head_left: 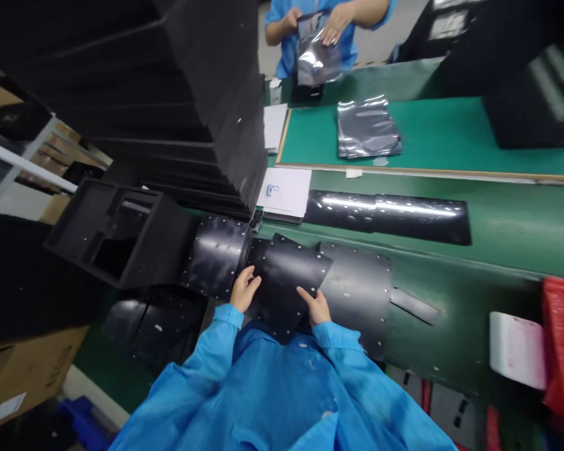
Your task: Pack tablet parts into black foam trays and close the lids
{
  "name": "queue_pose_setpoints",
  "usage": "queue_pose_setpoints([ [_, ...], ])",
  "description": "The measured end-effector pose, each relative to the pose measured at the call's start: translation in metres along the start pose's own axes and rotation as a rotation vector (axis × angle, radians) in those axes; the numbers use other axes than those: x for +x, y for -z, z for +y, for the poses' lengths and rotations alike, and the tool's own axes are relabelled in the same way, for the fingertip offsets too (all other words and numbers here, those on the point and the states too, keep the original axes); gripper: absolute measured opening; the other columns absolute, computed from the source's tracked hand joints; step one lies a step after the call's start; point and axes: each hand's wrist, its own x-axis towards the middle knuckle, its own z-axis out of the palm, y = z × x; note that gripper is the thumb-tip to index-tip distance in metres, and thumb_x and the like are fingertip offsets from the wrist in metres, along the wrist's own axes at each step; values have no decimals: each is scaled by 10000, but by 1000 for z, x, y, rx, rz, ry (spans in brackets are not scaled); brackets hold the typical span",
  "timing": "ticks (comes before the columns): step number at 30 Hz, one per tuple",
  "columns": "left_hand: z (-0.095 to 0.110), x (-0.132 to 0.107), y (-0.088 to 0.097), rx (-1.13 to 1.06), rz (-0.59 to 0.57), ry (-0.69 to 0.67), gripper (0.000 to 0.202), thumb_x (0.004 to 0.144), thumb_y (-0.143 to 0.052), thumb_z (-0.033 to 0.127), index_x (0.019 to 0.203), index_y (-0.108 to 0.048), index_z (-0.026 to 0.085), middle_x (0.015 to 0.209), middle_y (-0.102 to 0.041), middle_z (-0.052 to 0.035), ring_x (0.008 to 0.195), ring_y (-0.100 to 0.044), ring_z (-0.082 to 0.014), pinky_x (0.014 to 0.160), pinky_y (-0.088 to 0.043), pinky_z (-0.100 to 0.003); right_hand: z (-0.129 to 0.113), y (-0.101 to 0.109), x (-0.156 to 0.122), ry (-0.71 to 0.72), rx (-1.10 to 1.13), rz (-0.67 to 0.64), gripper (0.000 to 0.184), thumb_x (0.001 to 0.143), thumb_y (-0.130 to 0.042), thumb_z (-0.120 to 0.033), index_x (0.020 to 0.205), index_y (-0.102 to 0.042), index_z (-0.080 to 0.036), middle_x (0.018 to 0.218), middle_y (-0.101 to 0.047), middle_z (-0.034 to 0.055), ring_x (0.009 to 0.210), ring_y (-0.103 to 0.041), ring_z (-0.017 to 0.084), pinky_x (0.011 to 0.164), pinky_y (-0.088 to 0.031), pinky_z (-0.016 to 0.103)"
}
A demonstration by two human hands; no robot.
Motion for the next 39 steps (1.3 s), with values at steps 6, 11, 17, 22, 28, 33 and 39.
queue_pose_setpoints([
  [6,-84,-49,41,-270,361,559,483,685,-776,365,1088,-588,174,1280,-568,-147,1222,-521,-280,1008,-418,-382,-10,-45,4,-318,-12,-89,347,469,-821,-369,713,-644,-196,714,-710,53,742,-683,275,701,-567,381],
  [11,-90,-34,39,-665,229,729,362,754,-703,464,904,-617,146,941,-684,-102,843,-671,-188,718,-519,-267,-10,-58,3,-298,-38,-47,333,476,-798,-333,728,-623,-206,635,-680,24,720,-683,272,668,-569,378],
  [17,-66,-63,12,-747,240,566,461,581,-837,418,913,-621,182,917,-710,-49,777,-675,-177,650,-507,-253,-25,-16,-26,-216,3,-96,354,505,-788,-397,766,-624,-224,734,-709,36,854,-680,307,717,-572,407],
  [22,-28,-93,7,-733,275,247,495,591,-816,475,966,-652,197,1026,-701,-60,928,-666,-190,800,-504,-294,-51,-5,-31,-238,59,-171,347,507,-795,-429,755,-631,-249,791,-721,29,925,-668,309,750,-572,407],
  [28,-14,-85,39,-730,483,156,439,655,-758,508,935,-684,178,1024,-697,-84,934,-654,-184,823,-492,-296,-49,-63,-31,-263,82,-250,434,426,-825,-447,740,-631,-218,710,-703,33,843,-675,298,716,-561,387],
  [33,-30,-64,81,-625,546,131,507,744,-659,552,1127,-632,221,1254,-609,-94,1192,-548,-245,947,-468,-338,-35,-129,-27,-210,19,-299,466,438,-817,-481,769,-626,-214,747,-706,44,852,-673,297,721,-554,381],
  [39,-37,-35,148,57,744,95,703,792,-574,532,1370,-426,161,1489,-329,-167,1410,-259,-312,1157,-230,-420,-28,-202,-16,79,-306,-383,427,541,-747,-564,781,-653,-223,856,-721,43,956,-639,279,863,-503,382],
])
